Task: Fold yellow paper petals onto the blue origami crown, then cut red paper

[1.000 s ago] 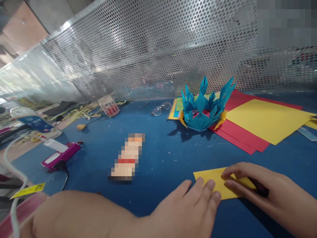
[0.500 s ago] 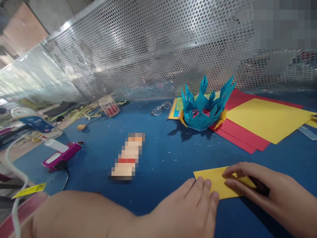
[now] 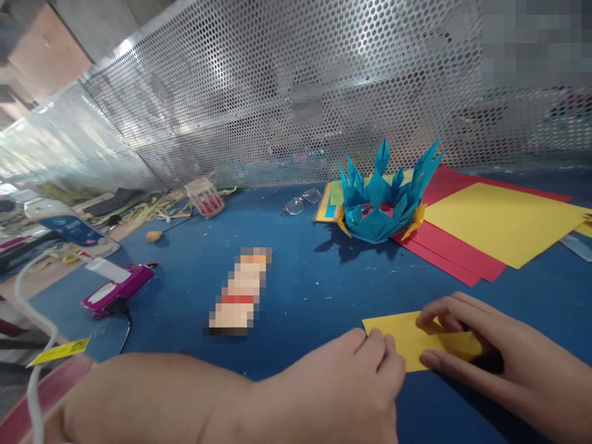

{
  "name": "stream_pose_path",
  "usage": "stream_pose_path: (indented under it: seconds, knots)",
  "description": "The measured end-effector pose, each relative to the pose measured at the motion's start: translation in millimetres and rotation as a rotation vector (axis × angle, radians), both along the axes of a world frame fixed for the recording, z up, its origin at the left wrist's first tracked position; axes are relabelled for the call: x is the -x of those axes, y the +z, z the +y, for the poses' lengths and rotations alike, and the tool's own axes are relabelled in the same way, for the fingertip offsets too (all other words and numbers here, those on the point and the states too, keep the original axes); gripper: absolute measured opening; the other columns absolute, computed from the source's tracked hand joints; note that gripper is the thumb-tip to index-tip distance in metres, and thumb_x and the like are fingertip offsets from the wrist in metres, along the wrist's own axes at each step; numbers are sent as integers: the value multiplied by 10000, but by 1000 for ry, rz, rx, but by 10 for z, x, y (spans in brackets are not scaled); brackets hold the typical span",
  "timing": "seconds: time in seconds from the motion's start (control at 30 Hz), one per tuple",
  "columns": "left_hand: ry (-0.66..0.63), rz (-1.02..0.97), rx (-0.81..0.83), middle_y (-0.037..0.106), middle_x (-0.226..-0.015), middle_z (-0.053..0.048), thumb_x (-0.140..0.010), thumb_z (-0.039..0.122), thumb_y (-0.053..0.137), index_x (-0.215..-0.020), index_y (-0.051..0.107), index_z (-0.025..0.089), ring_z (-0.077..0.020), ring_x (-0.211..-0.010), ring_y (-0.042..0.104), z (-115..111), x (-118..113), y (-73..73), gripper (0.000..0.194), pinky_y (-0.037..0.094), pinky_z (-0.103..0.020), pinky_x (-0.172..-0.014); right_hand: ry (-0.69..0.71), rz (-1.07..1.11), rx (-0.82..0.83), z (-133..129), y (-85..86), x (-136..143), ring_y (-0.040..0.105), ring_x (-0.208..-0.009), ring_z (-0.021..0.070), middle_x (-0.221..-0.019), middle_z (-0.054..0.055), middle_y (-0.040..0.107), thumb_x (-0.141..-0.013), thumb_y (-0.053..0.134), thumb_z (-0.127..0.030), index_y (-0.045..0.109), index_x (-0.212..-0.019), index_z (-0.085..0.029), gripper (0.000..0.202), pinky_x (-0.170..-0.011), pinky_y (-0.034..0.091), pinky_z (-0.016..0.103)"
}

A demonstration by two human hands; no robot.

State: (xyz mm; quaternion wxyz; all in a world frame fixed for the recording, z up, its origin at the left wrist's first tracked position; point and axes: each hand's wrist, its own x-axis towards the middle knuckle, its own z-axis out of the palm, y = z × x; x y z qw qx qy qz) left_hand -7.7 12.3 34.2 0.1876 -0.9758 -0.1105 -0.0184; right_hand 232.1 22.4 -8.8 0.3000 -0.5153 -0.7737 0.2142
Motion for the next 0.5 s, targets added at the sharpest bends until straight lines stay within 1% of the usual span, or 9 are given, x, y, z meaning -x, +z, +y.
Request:
stream_pose_path:
  seconds: [0.07,0.13,0.2,0.3,0.4,0.43,0.5]
  knots:
    - [-36,94,57,684,-1117,-179,-886,272,603,-937,760,115,-289,-1036,619,27,31,126,227,473,-347,-815,15,47,49,8,-25,-43,683,-740,188,-855,37,698,-805,631,-627,693,-885,-278,363,-632,574,253]
    - [-46,163,144,694,-1131,-170,-902,380,597,-916,763,135,-287,-1081,615,71,62,249,296,481,-353,-838,31,67,102,15,-60,-104,684,-757,197,-872,44,701,-807,621,-660,705,-925,-288,400,-647,576,257]
    - [-42,183,202,692,-1184,-158,-904,448,595,-939,759,135,-271,-1123,608,121,90,338,354,484,-345,-866,49,62,131,26,-98,-180,670,-750,196,-891,50,693,-824,595,-674,710,-984,-295,427,-654,572,262]
    - [-35,163,280,680,-1229,-161,-901,447,607,-1036,735,95,-248,-1125,620,190,119,391,397,487,-330,-891,90,30,153,52,-151,-297,628,-717,174,-904,40,667,-884,541,-635,706,-1062,-328,392,-646,550,253]
    - [-25,110,411,684,-1214,-171,-900,414,609,-1114,702,68,-250,-1085,646,222,125,395,418,499,-333,-883,125,10,162,80,-207,-395,632,-801,168,-952,29,648,-933,507,-558,701,-1101,-377,314,-682,537,233]
    - [-6,99,451,688,-1201,-170,-906,384,602,-1120,696,67,-251,-1073,651,220,122,398,395,503,-334,-881,131,7,144,86,-228,-422,636,-823,169,-959,28,641,-938,500,-548,704,-1106,-391,307,-681,536,226]
    - [56,97,510,696,-1169,-164,-928,321,569,-1125,686,67,-247,-1051,656,199,108,417,342,507,-330,-878,87,-8,44,88,-265,-461,644,-832,171,-941,28,631,-932,490,-563,725,-1076,-417,312,-662,541,216]
